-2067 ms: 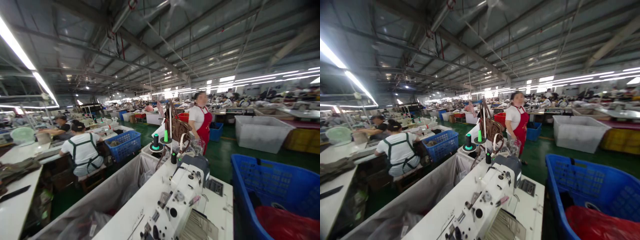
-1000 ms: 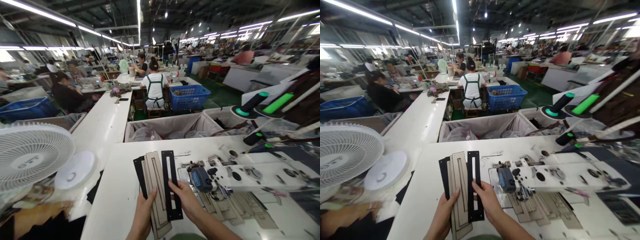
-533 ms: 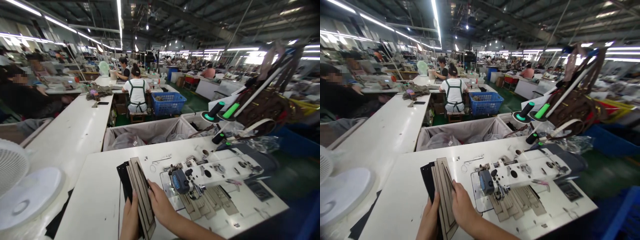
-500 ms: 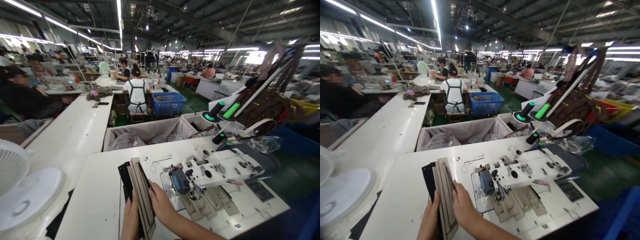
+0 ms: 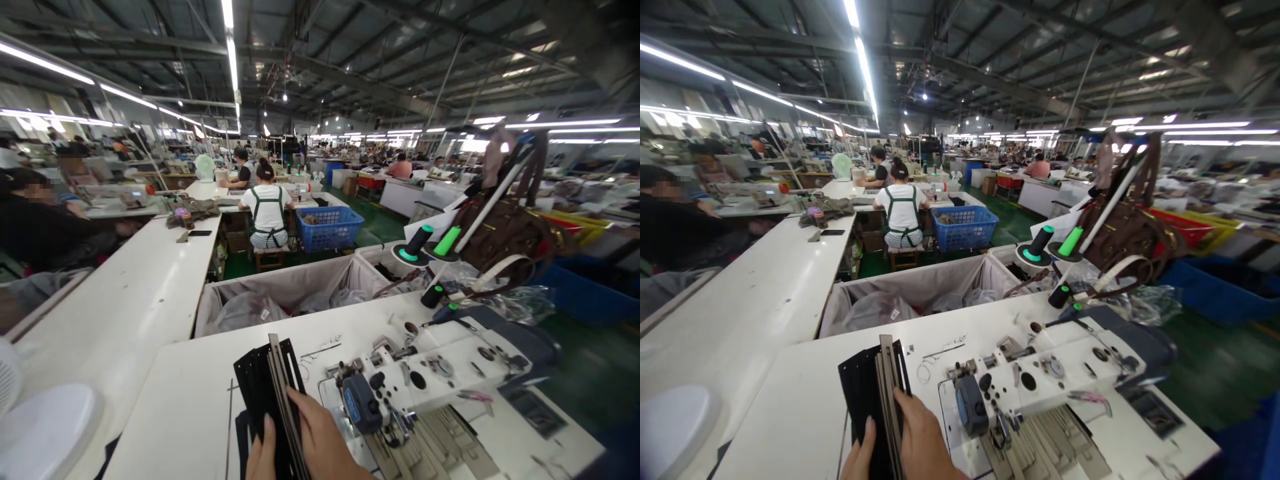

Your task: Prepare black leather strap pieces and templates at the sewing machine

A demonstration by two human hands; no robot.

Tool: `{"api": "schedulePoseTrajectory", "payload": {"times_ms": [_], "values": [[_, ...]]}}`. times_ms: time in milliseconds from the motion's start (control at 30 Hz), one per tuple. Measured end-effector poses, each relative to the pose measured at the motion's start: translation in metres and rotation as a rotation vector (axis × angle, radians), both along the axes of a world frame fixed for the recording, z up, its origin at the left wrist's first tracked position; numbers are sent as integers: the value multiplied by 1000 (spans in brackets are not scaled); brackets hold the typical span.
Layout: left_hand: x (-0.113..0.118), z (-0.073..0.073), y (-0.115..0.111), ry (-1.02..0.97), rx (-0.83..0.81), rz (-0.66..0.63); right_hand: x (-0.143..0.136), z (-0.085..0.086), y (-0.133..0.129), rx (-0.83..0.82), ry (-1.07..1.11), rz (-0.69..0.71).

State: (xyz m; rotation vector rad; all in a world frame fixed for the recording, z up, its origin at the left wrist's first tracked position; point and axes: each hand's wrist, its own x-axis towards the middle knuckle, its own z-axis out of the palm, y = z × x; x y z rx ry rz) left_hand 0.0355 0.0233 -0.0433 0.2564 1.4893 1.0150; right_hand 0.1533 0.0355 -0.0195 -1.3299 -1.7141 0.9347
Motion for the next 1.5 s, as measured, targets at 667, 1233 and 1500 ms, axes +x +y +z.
{"api": "schedulePoseTrajectory", "payload": {"times_ms": [667, 1233, 1500], "values": [[6, 17, -3, -356, 19, 125, -4, 9, -8, -82, 132, 26], [-51, 31, -12, -388, 78, 234, 38, 18, 10, -666, 1045, 186], [-46, 41, -28, -352, 92, 296, 37, 20, 4, -683, 1280, 312]]}}
